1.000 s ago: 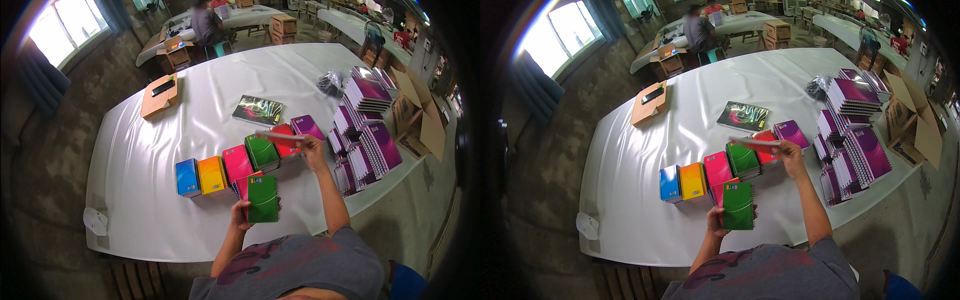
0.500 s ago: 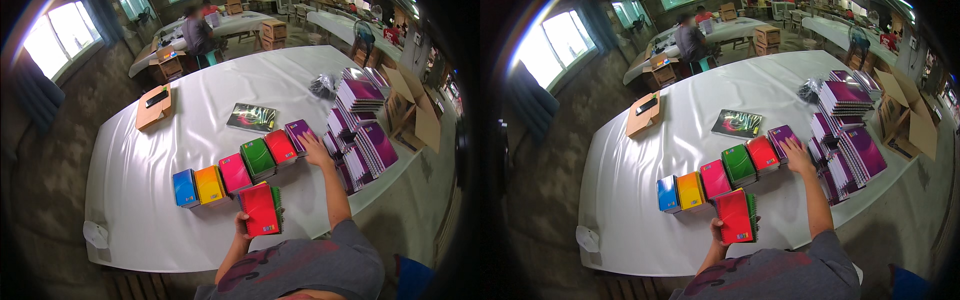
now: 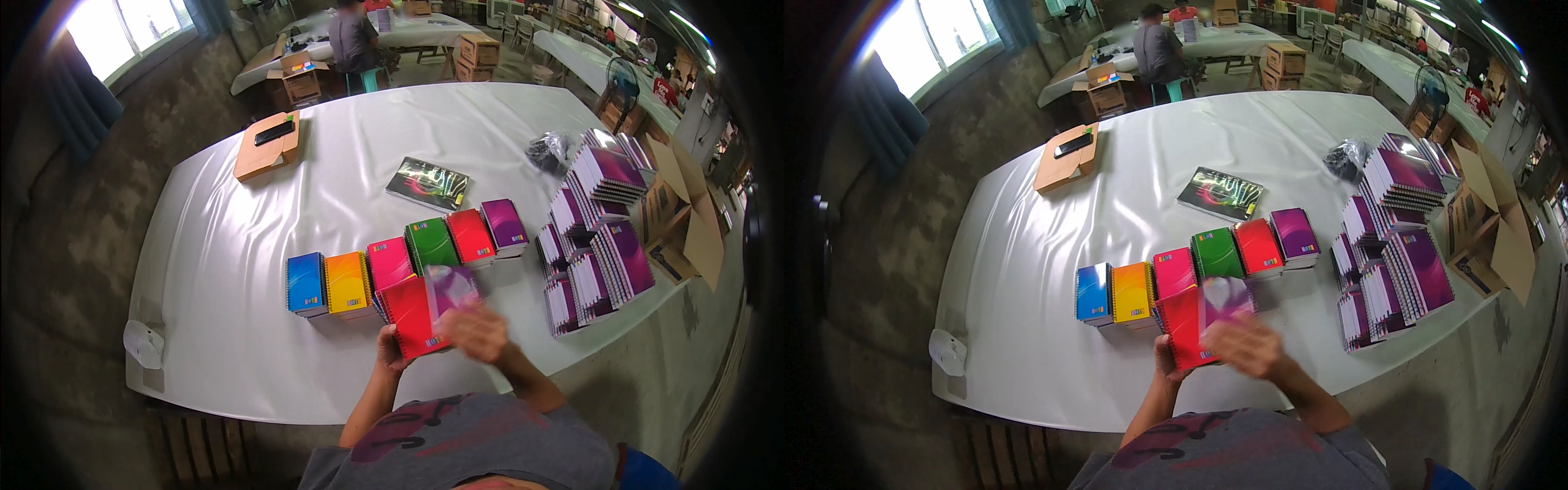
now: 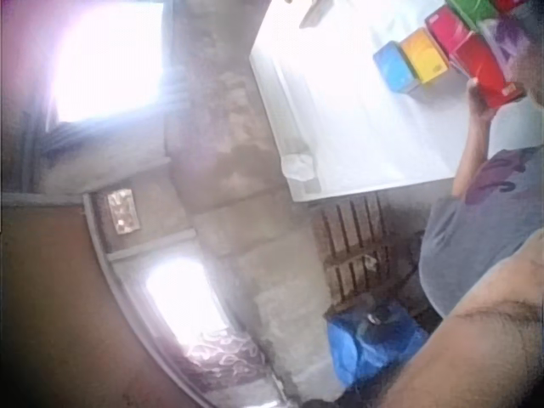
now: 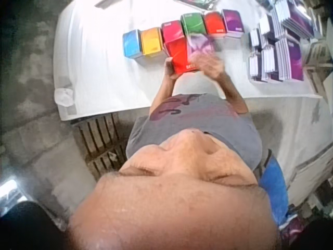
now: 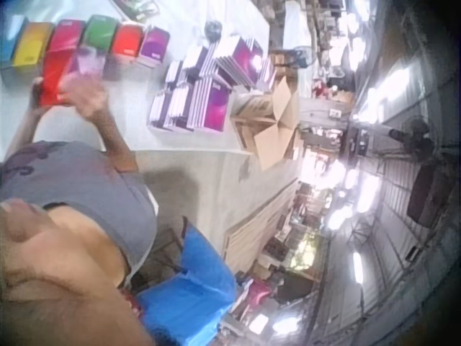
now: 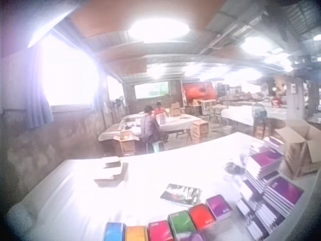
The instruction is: The person repeatedly picks up small spiral-bound notebooks from a table, briefly opens them, and places them into color-matched stacks. The person handles notebooks of various colors, including blue, yellow, pink, green, red, and purple, and arranges them into neat piles on a white-covered table.
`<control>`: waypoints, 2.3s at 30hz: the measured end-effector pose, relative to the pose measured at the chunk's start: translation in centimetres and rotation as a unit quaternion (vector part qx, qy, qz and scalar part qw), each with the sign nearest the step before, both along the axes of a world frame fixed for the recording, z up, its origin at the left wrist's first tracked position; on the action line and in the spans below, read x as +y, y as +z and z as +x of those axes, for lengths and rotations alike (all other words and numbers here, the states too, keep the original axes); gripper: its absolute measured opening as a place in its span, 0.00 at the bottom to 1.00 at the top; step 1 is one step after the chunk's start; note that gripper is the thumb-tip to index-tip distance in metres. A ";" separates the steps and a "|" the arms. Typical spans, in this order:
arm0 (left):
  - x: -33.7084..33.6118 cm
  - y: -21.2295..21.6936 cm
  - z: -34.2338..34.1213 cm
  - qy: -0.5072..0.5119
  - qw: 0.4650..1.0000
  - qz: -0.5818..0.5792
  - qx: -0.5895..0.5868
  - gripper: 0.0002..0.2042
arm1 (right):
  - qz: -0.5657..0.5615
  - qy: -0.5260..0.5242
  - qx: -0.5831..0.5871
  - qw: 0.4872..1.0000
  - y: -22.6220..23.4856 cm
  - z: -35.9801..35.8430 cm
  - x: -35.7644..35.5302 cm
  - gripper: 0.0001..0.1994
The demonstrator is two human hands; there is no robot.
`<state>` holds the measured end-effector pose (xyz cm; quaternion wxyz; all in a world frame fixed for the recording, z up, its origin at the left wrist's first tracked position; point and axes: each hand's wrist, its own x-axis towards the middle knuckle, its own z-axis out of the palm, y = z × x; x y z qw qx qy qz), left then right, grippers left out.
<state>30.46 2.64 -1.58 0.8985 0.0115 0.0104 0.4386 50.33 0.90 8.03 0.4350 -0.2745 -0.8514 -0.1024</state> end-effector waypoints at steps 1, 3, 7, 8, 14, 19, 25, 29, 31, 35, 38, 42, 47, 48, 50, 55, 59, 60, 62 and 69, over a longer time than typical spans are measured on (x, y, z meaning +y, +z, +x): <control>0.1 -0.2 -0.3 -0.011 1.000 0.009 -0.013 0.26 | -0.025 0.046 -0.052 0.997 0.2 -1.5 -0.6 0.13; 0.0 -0.8 -1.1 -0.011 0.999 0.030 0.019 0.27 | -0.092 0.133 -0.093 0.983 -0.2 -2.7 -1.0 0.16; -1.0 -2.9 -2.9 0.023 0.992 0.042 0.119 0.36 | -0.168 0.124 -0.031 0.978 -0.8 -1.1 2.0 0.21; -1.1 -3.4 -3.1 0.025 0.994 0.038 0.103 0.37 | -0.132 0.091 0.009 0.987 -2.3 0.6 4.7 0.24; -1.6 -0.2 -3.8 0.078 0.990 0.020 0.113 0.33 | -0.298 -0.149 -0.074 0.940 -4.6 1.8 11.2 0.27; -1.7 0.8 -4.6 0.127 0.988 -0.001 0.091 0.23 | -0.238 -0.182 -0.116 0.947 -8.8 1.5 11.2 0.24; -1.1 0.8 -5.5 0.127 0.983 -0.001 0.130 0.22 | -0.367 -0.045 0.380 0.848 -6.9 0.4 11.4 0.15; -1.1 0.2 -6.4 0.108 0.992 0.011 0.063 0.27 | -0.436 0.230 0.529 0.691 -1.0 -2.5 10.4 0.12; -1.4 2.5 -5.9 0.101 0.994 0.002 0.045 0.33 | -0.471 0.423 0.499 0.591 0.6 -4.2 10.0 0.10; -2.4 3.2 -6.0 0.071 0.996 0.041 0.035 0.49 | -0.548 0.423 0.094 0.716 2.0 -7.5 10.7 0.15; -3.4 -2.9 -7.5 0.074 0.985 0.059 0.145 0.48 | -0.573 0.411 -0.044 0.708 2.1 -9.7 10.0 0.20; -4.6 -3.9 -8.9 0.016 0.995 0.048 0.083 0.44 | -0.626 0.286 -0.003 0.725 1.7 -11.2 9.8 0.22; -5.7 3.3 -10.5 0.057 0.996 -0.016 0.072 0.30 | -0.343 -0.051 -0.107 0.932 -5.1 -9.5 11.7 0.22; -5.6 2.2 -11.3 0.085 0.994 -0.025 0.057 0.29 | -0.274 -0.130 -0.181 0.936 -6.7 -9.3 11.4 0.21; -5.7 -1.2 -12.7 0.141 0.989 -0.048 0.023 0.27 | -0.304 -0.102 -0.119 0.940 -8.2 -8.9 11.1 0.19; -4.9 -1.9 -13.8 0.089 0.994 -0.057 0.037 0.25 | -0.394 -0.071 0.196 0.895 -5.9 -8.4 10.8 0.13; -4.2 -0.6 -14.2 0.090 0.994 -0.042 0.046 0.25 | -0.262 -0.106 0.289 0.915 1.2 -11.8 7.7 0.11; -4.1 -0.3 -14.3 0.095 0.993 -0.037 0.051 0.26 | -0.199 -0.116 0.233 0.945 2.8 -12.9 6.3 0.14; -3.9 0.1 -14.6 0.109 0.992 -0.025 0.067 0.26 | -0.019 -0.042 0.100 0.994 4.5 -14.6 4.5 0.16; -3.5 -0.8 -17.3 0.140 0.990 0.011 0.034 0.28 | -0.274 0.171 -0.099 0.941 2.0 -20.6 -1.8 0.14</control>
